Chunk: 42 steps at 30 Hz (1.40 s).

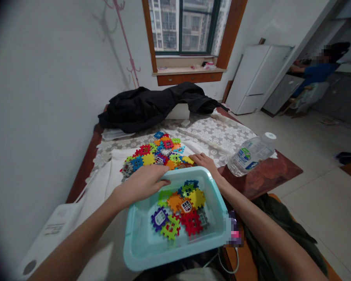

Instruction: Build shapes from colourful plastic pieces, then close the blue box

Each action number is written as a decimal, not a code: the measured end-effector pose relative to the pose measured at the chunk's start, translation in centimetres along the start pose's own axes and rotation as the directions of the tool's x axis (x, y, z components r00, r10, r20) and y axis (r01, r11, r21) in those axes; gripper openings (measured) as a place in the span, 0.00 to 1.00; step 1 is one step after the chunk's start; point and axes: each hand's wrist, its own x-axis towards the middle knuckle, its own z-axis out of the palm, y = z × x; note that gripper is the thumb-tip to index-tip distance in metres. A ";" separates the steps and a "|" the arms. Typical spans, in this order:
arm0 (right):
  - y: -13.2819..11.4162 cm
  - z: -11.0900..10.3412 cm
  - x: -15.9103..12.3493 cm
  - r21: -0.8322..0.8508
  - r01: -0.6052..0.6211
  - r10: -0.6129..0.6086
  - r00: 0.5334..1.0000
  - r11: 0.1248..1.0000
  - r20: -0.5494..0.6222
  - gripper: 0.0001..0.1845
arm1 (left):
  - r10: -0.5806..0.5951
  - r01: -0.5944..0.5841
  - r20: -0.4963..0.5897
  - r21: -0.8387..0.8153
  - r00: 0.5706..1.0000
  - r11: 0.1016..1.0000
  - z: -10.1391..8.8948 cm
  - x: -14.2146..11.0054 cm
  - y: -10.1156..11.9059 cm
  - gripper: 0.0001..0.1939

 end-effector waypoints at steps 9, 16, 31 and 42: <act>-2.1 -1.6 2.1 -0.170 0.038 -0.017 0.992 0.985 0.124 0.33 | -0.017 0.017 0.004 -0.019 1.000 1.000 -0.1 -0.2 0.1 0.08; -2.6 -2.3 3.4 -0.187 0.134 -0.102 0.980 0.973 0.172 0.26 | -0.019 0.018 -0.024 -0.032 1.000 0.999 0.2 -0.3 0.1 0.09; -2.1 -3.3 4.2 -0.167 0.013 0.001 0.997 0.986 0.081 0.24 | 0.002 -0.001 0.008 -0.041 1.000 0.999 0.1 0.0 0.0 0.07; -1.7 -4.0 4.2 -0.111 -0.034 0.049 0.989 0.993 0.138 0.17 | -0.015 0.014 -0.027 -0.033 1.000 0.999 0.4 -0.2 -0.1 0.08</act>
